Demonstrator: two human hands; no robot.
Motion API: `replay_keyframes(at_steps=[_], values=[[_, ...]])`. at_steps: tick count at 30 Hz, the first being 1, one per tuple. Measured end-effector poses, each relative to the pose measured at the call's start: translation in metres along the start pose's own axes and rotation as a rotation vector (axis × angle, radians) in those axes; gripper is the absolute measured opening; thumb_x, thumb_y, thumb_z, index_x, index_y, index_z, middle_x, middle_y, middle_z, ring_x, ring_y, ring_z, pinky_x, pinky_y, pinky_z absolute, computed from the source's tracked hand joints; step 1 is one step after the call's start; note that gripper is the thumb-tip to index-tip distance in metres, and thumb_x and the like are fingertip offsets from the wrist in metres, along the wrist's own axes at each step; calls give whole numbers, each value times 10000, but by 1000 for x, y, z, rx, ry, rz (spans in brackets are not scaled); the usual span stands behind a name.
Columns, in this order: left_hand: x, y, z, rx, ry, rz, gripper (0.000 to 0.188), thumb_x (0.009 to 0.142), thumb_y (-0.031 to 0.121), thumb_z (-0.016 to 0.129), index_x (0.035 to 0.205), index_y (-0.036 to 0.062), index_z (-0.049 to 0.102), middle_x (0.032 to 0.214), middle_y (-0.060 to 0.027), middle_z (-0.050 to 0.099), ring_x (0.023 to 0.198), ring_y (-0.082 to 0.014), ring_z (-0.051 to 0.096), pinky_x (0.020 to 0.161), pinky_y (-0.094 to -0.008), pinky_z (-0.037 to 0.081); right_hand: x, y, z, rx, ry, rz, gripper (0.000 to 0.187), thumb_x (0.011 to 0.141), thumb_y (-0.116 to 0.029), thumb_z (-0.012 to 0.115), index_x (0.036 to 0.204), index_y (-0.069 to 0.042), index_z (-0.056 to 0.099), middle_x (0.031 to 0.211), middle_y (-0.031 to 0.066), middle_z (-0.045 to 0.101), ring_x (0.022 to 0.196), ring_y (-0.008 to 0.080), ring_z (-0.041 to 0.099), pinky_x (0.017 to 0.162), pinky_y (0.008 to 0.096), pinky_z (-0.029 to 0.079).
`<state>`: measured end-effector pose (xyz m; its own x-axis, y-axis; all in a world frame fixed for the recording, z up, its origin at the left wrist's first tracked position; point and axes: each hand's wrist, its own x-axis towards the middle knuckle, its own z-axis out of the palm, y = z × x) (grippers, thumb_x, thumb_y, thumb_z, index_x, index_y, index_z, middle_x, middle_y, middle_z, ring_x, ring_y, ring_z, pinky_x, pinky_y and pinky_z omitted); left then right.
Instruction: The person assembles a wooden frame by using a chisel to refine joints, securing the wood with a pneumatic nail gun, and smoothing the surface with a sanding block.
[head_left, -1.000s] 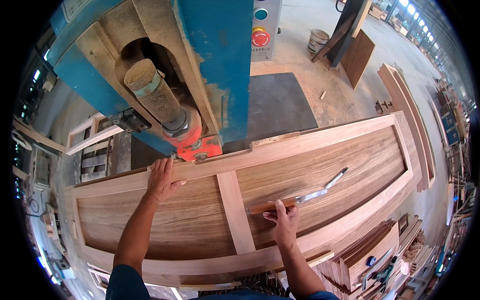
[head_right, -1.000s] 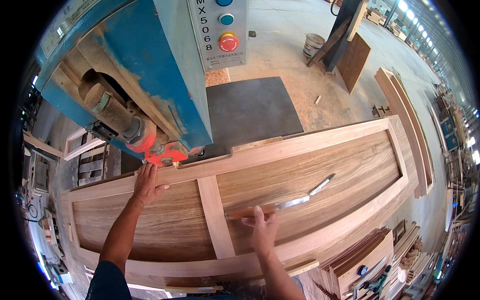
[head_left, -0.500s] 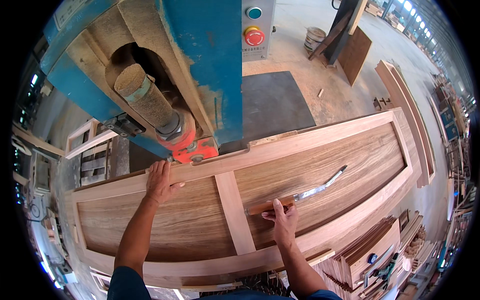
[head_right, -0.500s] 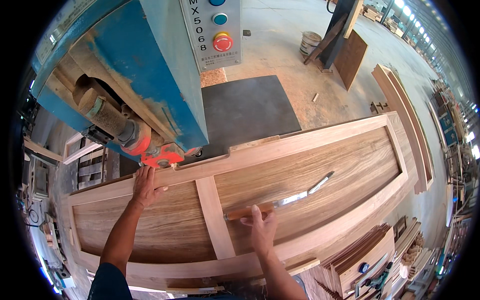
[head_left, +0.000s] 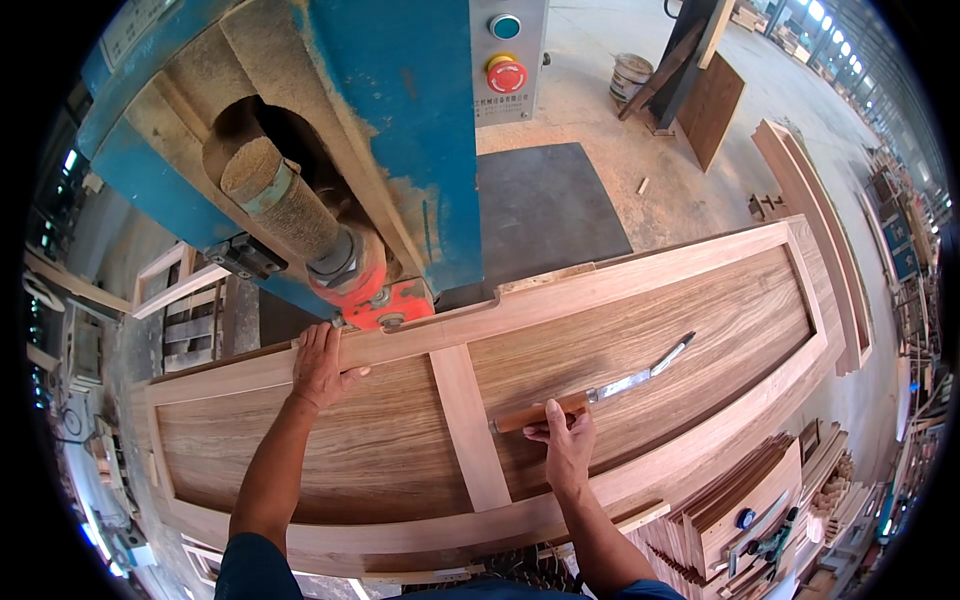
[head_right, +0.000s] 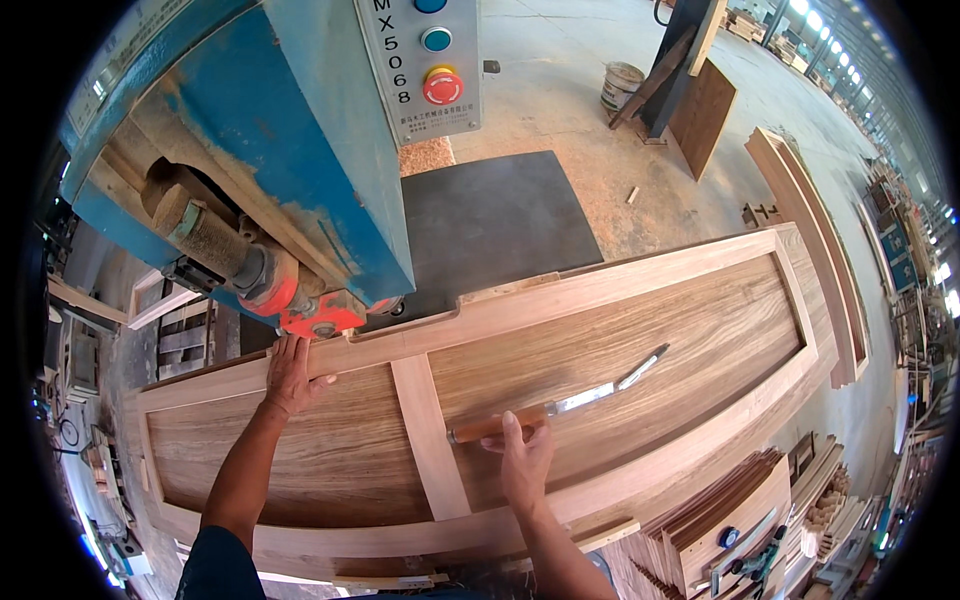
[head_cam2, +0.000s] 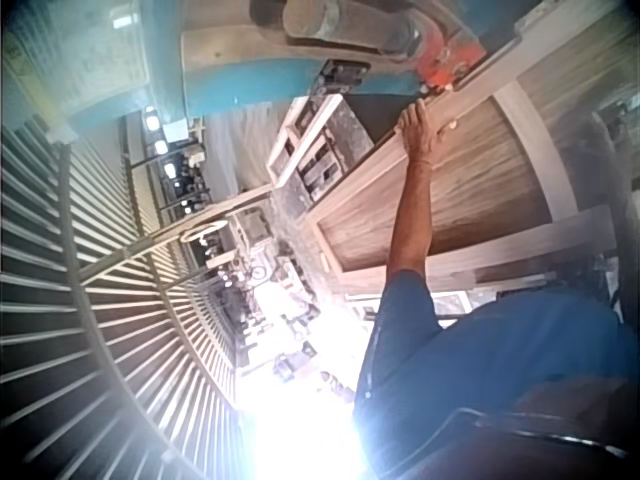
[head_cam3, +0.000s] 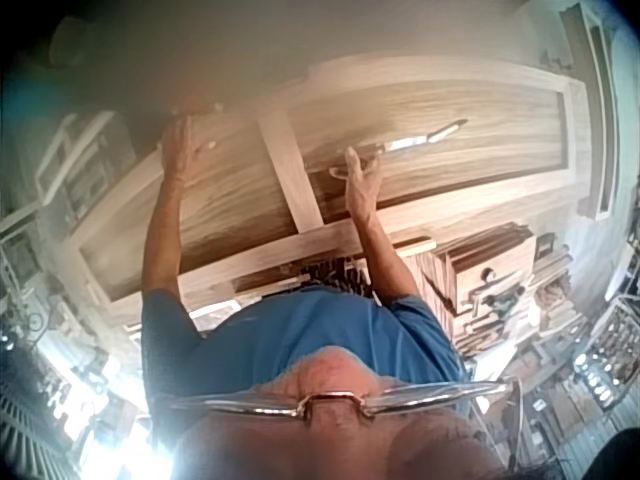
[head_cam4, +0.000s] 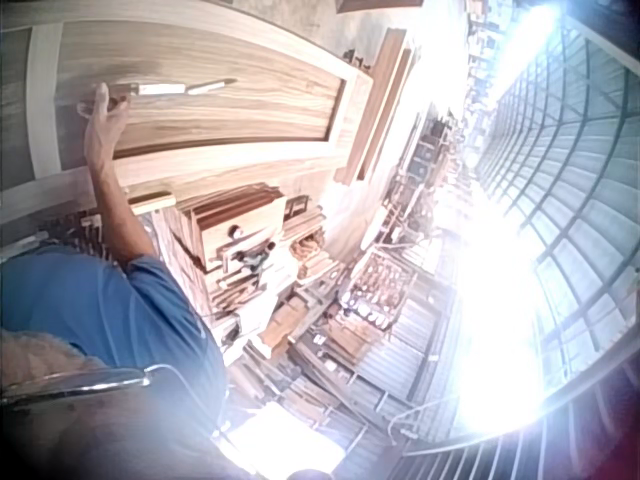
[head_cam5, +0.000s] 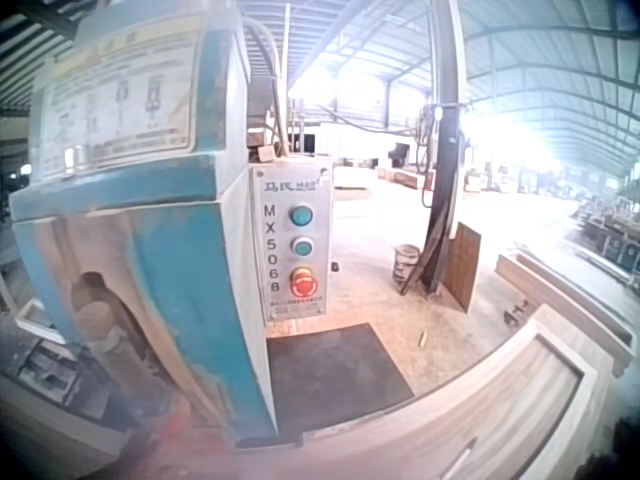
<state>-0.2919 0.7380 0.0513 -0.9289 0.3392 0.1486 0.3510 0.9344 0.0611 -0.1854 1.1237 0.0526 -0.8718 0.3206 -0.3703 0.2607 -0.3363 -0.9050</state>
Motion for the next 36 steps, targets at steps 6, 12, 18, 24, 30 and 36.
replay_keyframes(at_steps=[6, 12, 18, 24, 30, 36], values=[[0, 1, 0, 31, 21, 10, 822, 703, 515, 805, 1234, -33, 498, 1117, -156, 468, 1060, -340, 442, 988, -465, 359, 1, 0, -3, -15, -5, 18, 255, 1013, -197, 612, 1090, 31, 528, 919, 128, 676, 676, 171, 689, 609, 277, 605], [0, 1, 0, 41, 43, 21, 803, 703, 534, 797, 1194, -33, 512, 1108, -155, 469, 1054, -340, 446, 980, -463, 361, 2, 0, -5, -53, -19, 22, 233, 1020, -166, 595, 1095, 43, 525, 951, 145, 686, 701, 176, 690, 624, 284, 606], [-1, 0, -1, -9, -88, -61, 898, 739, 524, 772, 1350, -29, 415, 1291, -203, 439, 1208, -397, 408, 1045, -504, 327, 2, -3, -4, -61, -29, 11, 244, 1020, -176, 599, 1095, 44, 524, 930, 140, 683, 718, 174, 693, 621, 283, 605], [0, 1, -1, 21, -33, -27, 825, 724, 540, 779, 1241, -22, 468, 1184, -175, 446, 1127, -365, 421, 1014, -488, 337, 3, 0, -4, -92, -22, -21, 295, 1014, -242, 622, 1109, 21, 526, 875, 103, 679, 652, 147, 674, 602, 271, 605], [0, 1, 1, 47, 31, 10, 764, 713, 553, 781, 1144, -19, 516, 1076, -147, 450, 1044, -336, 435, 984, -469, 349, 5, 1, -5, -92, -27, -16, 283, 1011, -233, 627, 1095, 22, 537, 861, 100, 680, 642, 144, 670, 598, 271, 604], [0, 1, 2, 54, 35, 8, 762, 721, 556, 774, 1146, -21, 516, 1067, -149, 444, 1041, -333, 429, 984, -468, 346, 6, 2, -6, -98, -30, 1, 268, 1013, -215, 623, 1085, 30, 544, 852, 103, 682, 641, 148, 672, 590, 268, 593]])
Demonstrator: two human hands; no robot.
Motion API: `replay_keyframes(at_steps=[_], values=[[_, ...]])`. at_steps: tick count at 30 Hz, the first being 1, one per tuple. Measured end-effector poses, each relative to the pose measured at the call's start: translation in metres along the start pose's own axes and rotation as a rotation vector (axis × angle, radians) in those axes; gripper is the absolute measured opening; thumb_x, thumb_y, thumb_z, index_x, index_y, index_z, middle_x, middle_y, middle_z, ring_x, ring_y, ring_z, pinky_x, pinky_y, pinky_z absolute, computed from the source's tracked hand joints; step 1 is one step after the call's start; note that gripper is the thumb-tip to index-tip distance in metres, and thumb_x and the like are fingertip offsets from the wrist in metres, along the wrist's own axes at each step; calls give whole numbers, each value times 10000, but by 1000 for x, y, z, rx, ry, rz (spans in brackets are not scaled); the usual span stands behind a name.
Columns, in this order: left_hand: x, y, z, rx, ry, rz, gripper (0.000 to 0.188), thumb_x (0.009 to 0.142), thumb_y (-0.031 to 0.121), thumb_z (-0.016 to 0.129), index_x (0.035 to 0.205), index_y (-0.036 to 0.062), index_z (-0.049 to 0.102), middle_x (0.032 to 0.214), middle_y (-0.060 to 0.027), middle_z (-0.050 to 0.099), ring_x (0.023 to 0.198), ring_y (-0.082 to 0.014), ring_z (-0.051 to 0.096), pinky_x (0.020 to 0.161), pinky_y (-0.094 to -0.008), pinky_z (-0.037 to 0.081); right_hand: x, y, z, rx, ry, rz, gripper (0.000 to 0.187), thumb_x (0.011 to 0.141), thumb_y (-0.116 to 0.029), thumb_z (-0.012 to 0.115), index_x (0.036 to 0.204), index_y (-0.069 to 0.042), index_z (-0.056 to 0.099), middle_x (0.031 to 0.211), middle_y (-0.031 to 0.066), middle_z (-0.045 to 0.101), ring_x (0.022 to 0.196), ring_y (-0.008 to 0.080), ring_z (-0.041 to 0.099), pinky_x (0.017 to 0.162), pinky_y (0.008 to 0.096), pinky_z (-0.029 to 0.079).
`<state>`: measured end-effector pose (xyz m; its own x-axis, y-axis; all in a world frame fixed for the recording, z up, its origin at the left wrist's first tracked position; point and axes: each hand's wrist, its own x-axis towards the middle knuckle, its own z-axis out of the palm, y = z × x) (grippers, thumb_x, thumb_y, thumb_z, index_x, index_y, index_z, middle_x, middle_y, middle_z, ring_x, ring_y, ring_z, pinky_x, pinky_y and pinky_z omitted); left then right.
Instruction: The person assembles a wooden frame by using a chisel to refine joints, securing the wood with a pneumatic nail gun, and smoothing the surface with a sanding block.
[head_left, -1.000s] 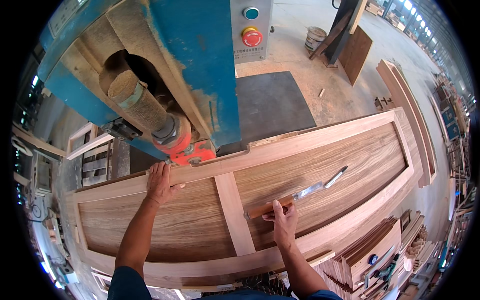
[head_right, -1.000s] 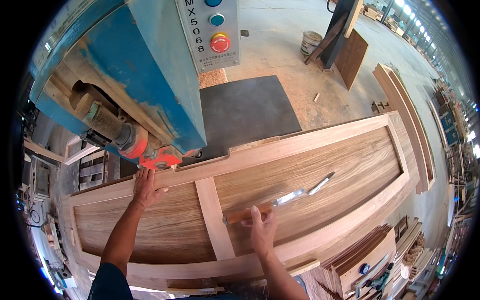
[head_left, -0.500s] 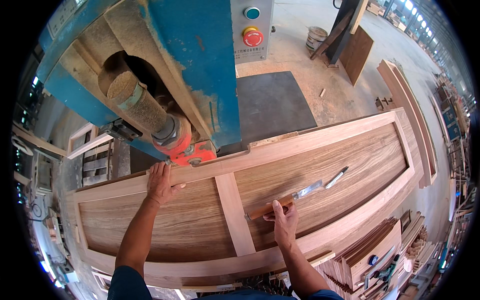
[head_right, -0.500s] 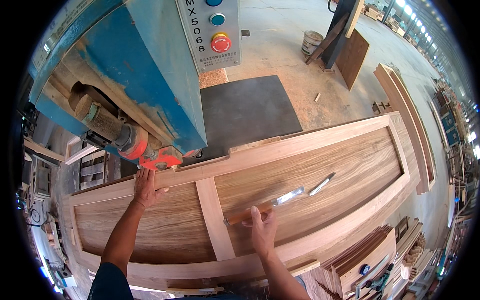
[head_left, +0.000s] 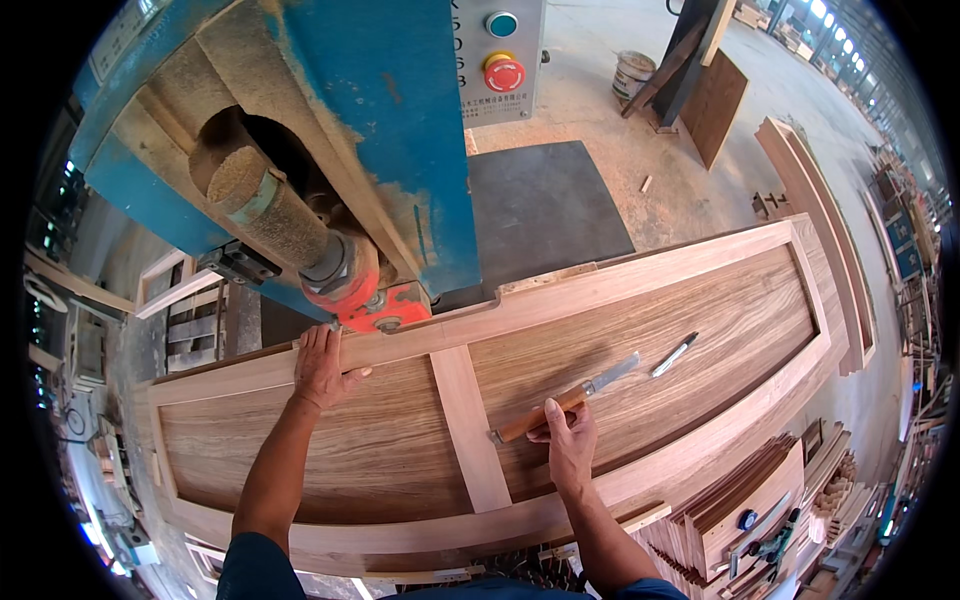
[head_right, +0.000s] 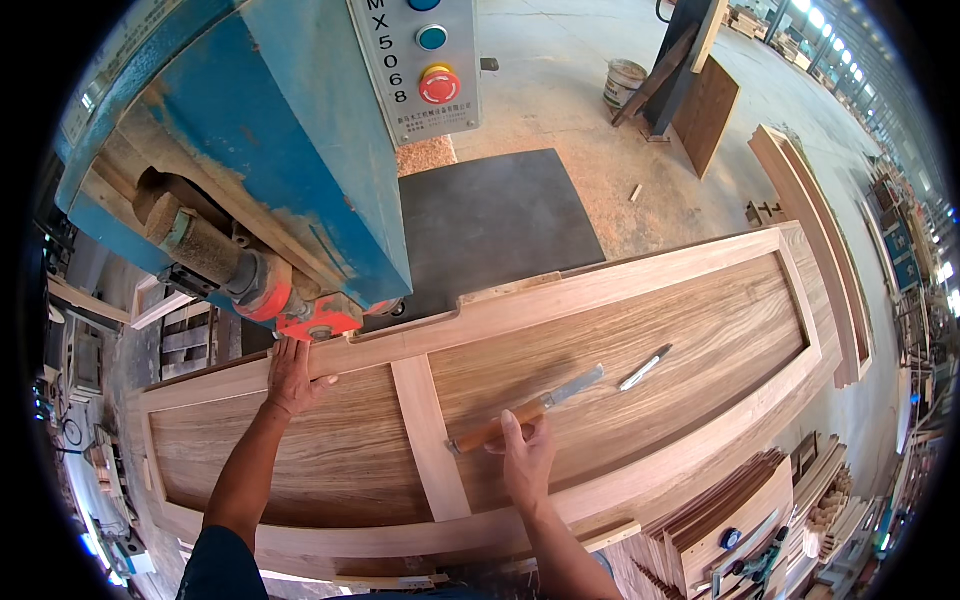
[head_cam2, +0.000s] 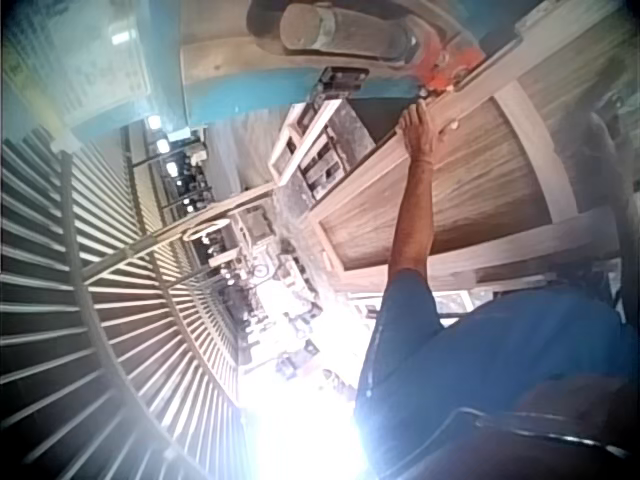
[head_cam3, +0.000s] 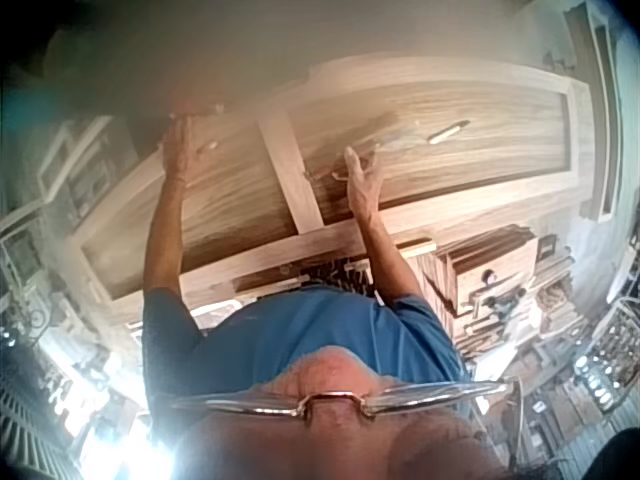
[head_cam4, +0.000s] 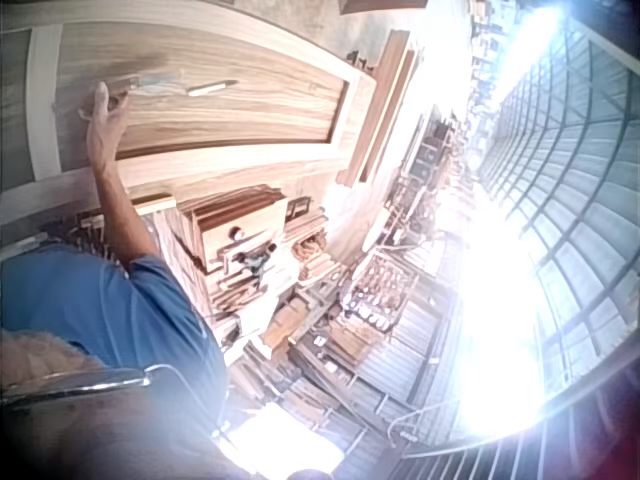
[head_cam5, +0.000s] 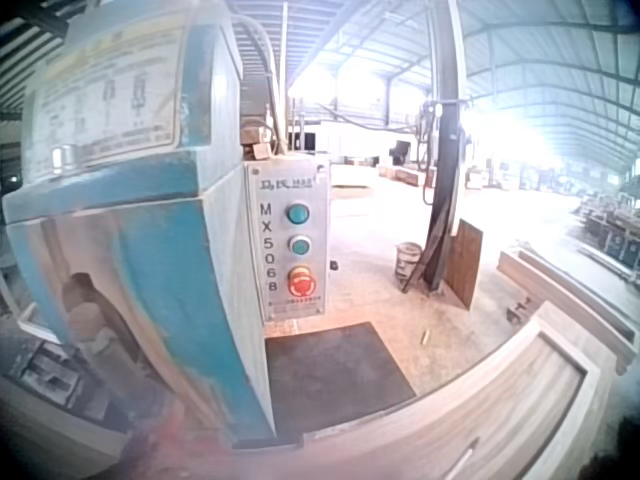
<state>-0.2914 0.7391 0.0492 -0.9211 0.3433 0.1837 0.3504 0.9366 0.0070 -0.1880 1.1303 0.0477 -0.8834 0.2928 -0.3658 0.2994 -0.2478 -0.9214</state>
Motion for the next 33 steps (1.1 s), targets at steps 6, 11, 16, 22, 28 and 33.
replay_keyframes(at_steps=[6, 11, 16, 22, 28, 33], values=[[0, 0, -1, 5, -19, -8, 754, 719, 540, 786, 1144, -21, 516, 1066, -151, 444, 1038, -334, 429, 981, -467, 347, 0, -1, 1, 5, 7, 8, 254, 1015, -195, 618, 1090, 36, 542, 849, 110, 687, 640, 151, 673, 580, 264, 581], [2, 2, -1, 7, -5, -5, 742, 706, 504, 812, 1139, -22, 515, 1078, -155, 450, 1045, -339, 434, 978, -469, 350, 1, 1, -1, 3, -7, 15, 252, 1013, -210, 621, 1105, 11, 543, 866, 86, 678, 650, 132, 669, 580, 264, 599], [0, 3, -5, 13, -11, -23, 735, 707, 480, 818, 1149, -22, 513, 1077, -159, 460, 1050, -350, 444, 980, -477, 354, -17, -7, -7, -120, 3, -240, 200, 984, -116, 642, 1128, -7, 556, 994, 90, 680, 874, 139, 675, 737, 300, 583], [-1, 1, -3, -53, -9, -18, 795, 706, 430, 828, 1249, -47, 497, 1119, -180, 485, 1062, -372, 463, 989, -486, 358, -26, -25, -14, -778, -127, -855, 358, 799, -2, 727, 1132, -59, 609, 1103, 129, 690, 974, 290, 684, 827, 359, 555], [2, 4, -7, -92, -44, -57, 836, 691, 383, 845, 1313, -39, 482, 1181, -197, 505, 1109, -389, 477, 1005, -498, 375, -23, -36, -14, -862, -205, -969, 281, 799, -55, 671, 1078, -29, 657, 1120, 131, 681, 990, 321, 666, 831, 399, 543], [-3, -3, 9, -101, -34, -57, 916, 670, 336, 856, 1384, -39, 424, 1251, -223, 506, 1183, -415, 472, 1028, -517, 371, -20, -33, -30, -963, -97, -1048, 302, 773, -79, 697, 1075, -72, 691, 1168, 135, 662, 1071, 344, 614, 951, 427, 491]])
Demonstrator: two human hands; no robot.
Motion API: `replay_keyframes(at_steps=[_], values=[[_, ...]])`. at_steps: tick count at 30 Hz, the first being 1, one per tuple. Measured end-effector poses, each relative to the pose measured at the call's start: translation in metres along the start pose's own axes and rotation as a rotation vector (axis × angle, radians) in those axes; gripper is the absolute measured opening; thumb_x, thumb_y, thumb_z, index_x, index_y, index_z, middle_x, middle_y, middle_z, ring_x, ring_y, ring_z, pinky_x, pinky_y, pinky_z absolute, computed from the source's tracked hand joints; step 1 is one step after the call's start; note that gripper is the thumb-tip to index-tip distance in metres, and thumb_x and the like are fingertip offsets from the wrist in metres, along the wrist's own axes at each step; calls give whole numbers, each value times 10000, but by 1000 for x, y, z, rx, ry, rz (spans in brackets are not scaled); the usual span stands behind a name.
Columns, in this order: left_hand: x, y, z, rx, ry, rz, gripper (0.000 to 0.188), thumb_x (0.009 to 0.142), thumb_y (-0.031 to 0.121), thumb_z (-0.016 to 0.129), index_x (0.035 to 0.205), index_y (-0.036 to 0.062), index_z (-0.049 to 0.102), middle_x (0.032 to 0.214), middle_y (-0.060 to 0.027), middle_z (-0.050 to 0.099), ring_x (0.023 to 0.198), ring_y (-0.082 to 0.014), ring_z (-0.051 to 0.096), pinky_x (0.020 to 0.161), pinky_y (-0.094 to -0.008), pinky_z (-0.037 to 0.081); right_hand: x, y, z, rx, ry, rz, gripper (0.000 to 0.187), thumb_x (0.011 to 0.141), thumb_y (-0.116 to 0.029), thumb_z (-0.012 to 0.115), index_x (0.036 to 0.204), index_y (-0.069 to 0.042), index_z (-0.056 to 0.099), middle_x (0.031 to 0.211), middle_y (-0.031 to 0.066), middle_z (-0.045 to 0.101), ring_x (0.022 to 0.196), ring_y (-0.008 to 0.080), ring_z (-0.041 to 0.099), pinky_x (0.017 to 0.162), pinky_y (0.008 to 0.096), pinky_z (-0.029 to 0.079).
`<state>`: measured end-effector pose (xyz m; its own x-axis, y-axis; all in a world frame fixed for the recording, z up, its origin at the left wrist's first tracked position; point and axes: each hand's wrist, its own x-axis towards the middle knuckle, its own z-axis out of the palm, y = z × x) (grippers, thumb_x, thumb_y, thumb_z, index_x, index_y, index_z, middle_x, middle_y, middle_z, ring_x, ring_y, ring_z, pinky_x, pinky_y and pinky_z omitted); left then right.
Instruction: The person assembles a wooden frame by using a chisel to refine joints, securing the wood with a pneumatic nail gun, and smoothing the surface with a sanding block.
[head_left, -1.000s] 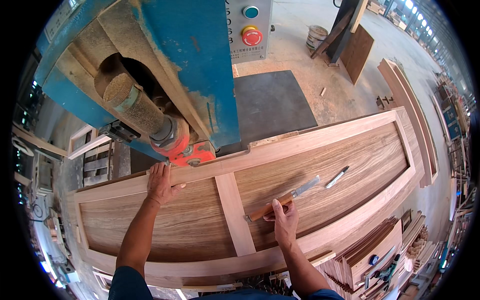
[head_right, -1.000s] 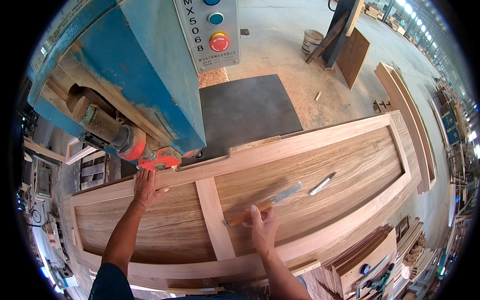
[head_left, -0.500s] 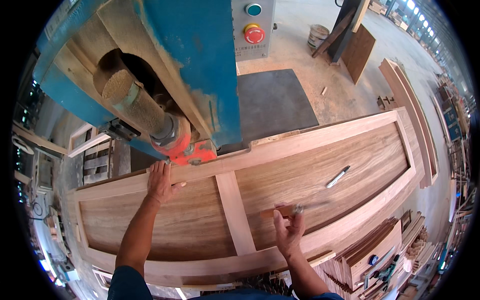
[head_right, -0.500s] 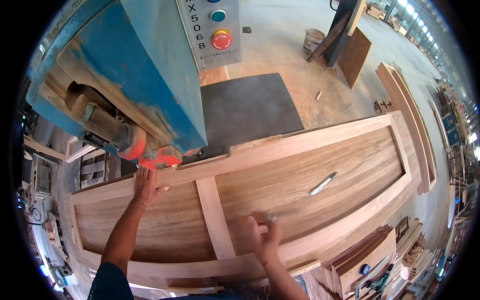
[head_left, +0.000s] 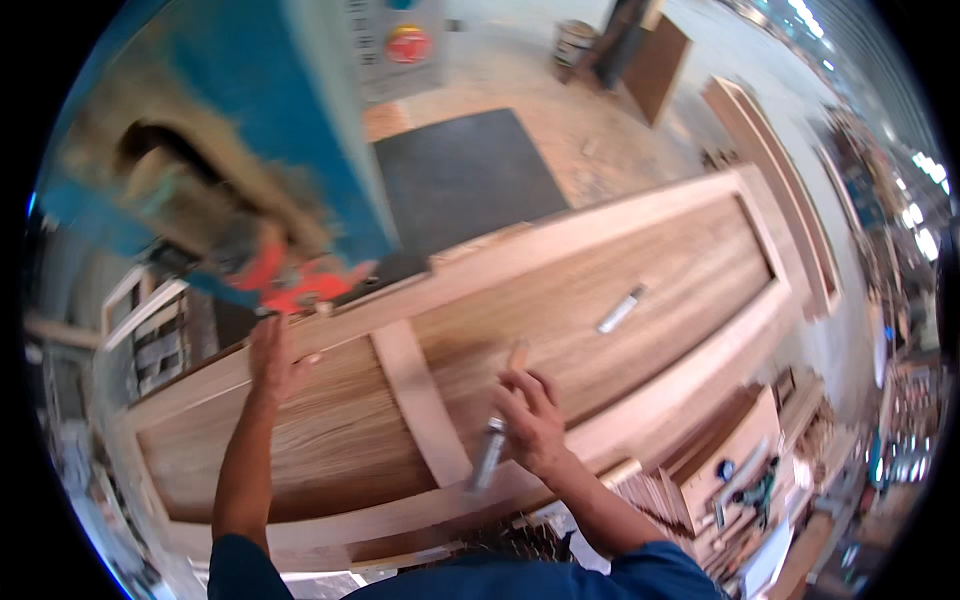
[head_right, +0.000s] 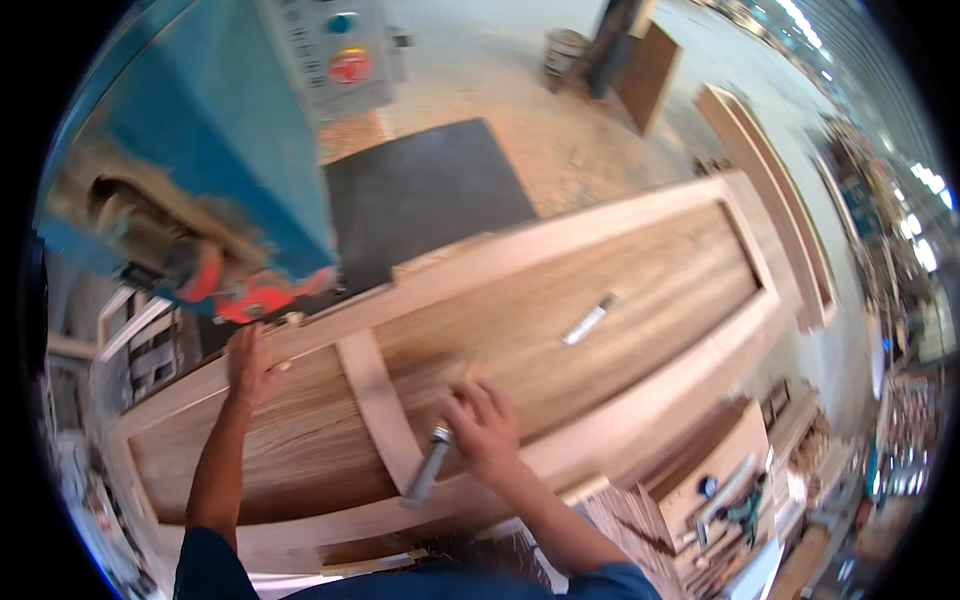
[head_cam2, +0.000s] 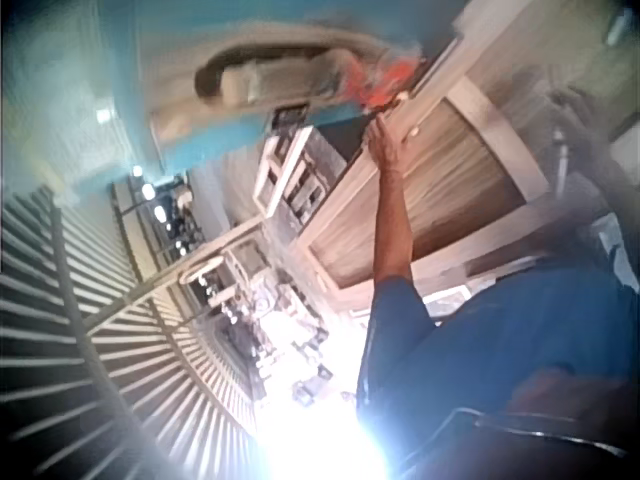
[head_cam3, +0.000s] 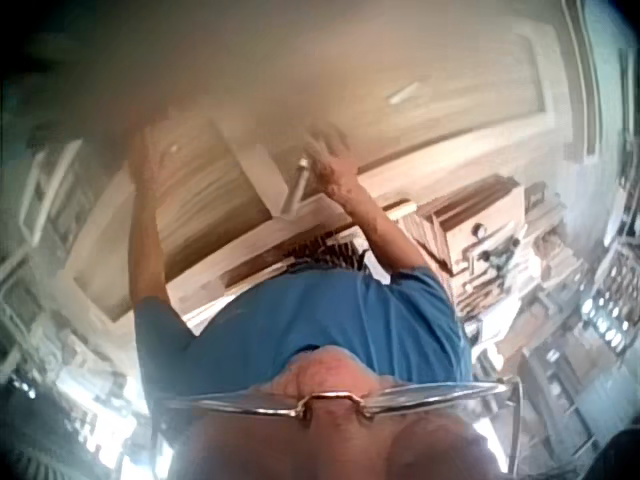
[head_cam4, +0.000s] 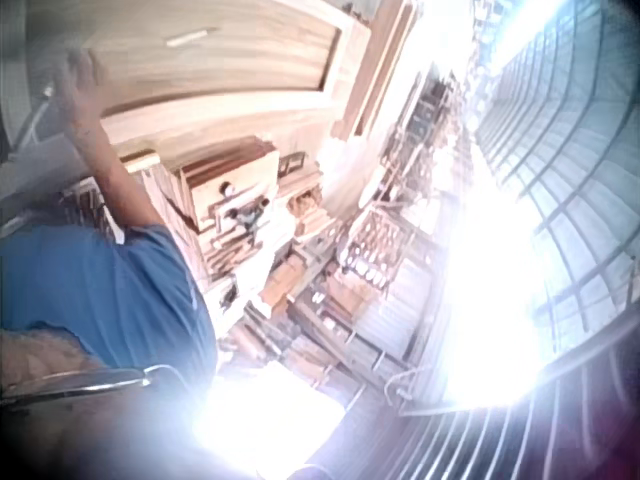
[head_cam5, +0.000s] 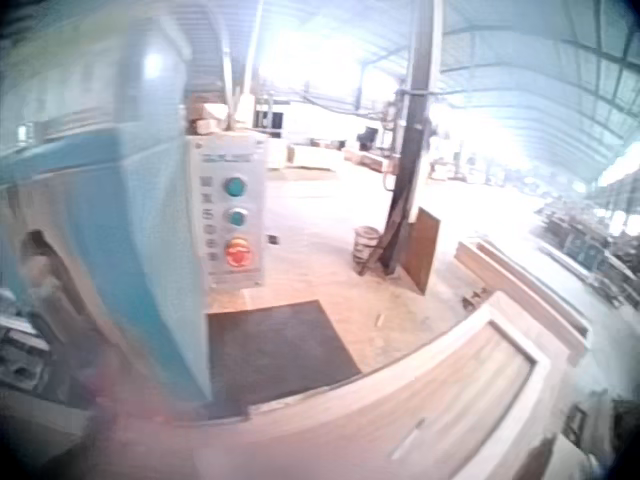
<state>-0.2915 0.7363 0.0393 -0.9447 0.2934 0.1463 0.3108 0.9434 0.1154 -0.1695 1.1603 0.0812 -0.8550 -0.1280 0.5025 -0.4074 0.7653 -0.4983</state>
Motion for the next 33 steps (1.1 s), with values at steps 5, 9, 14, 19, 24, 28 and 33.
replay_keyframes(at_steps=[5, 9, 14, 19, 24, 28, 33], values=[[-1, 2, -3, 109, -71, -53, 909, 690, 266, 843, 1415, -33, 383, 1287, -229, 485, 1226, -410, 453, 1073, -523, 341, 0, 47, 10, -38, -149, 32, 307, 760, -87, 681, 1061, -145, 665, 1274, 92, 582, 1215, 336, 531, 990, 433, 480], [3, 3, 5, 103, -111, -123, 902, 707, 232, 835, 1429, -27, 360, 1321, -236, 464, 1265, -419, 428, 1103, -525, 318, -7, 60, 14, -46, -155, 80, 299, 790, -97, 663, 1084, -107, 608, 1306, 95, 541, 1298, 325, 462, 1038, 434, 437], [0, -10, 8, 169, -75, -69, 870, 738, 188, 799, 1448, -21, 343, 1377, -250, 441, 1316, -426, 405, 1132, -524, 295, -17, 57, 10, -120, -82, 103, 357, 788, -68, 652, 1142, -64, 612, 1319, 112, 562, 1307, 342, 473, 1063, 429, 427], [-3, -24, 15, 167, 3, 15, 843, 776, 313, 771, 1423, -43, 367, 1351, -262, 462, 1279, -438, 425, 1107, -544, 309, -34, 33, -28, -52, 37, 235, 422, 769, -21, 674, 1183, -69, 612, 1323, 135, 575, 1265, 363, 516, 1049, 443, 458], [-2, -17, 16, 150, -13, -29, 840, 841, 404, 704, 1460, -41, 350, 1413, -275, 443, 1341, -439, 393, 1150, -536, 277, -107, 22, -94, -155, 148, 478, 375, 780, 23, 661, 1144, -64, 648, 1250, 144, 626, 1190, 364, 568, 997, 441, 501], [-5, -6, 11, 146, -44, -68, 760, 907, 408, 649, 1470, -20, 369, 1461, -257, 430, 1386, -418, 371, 1177, -523, 259, -169, 13, -129, -188, 159, 616, 290, 811, 25, 652, 1088, -53, 685, 1134, 146, 683, 1077, 357, 635, 930, 436, 528], [-5, -22, 22, 142, 22, 9, 799, 901, 452, 667, 1475, -24, 378, 1440, -276, 455, 1356, -442, 409, 1169, -544, 272, -133, 4, -107, -87, 36, 509, 375, 863, -35, 613, 1236, -63, 626, 1234, 154, 639, 1174, 364, 587, 970, 438, 499]])
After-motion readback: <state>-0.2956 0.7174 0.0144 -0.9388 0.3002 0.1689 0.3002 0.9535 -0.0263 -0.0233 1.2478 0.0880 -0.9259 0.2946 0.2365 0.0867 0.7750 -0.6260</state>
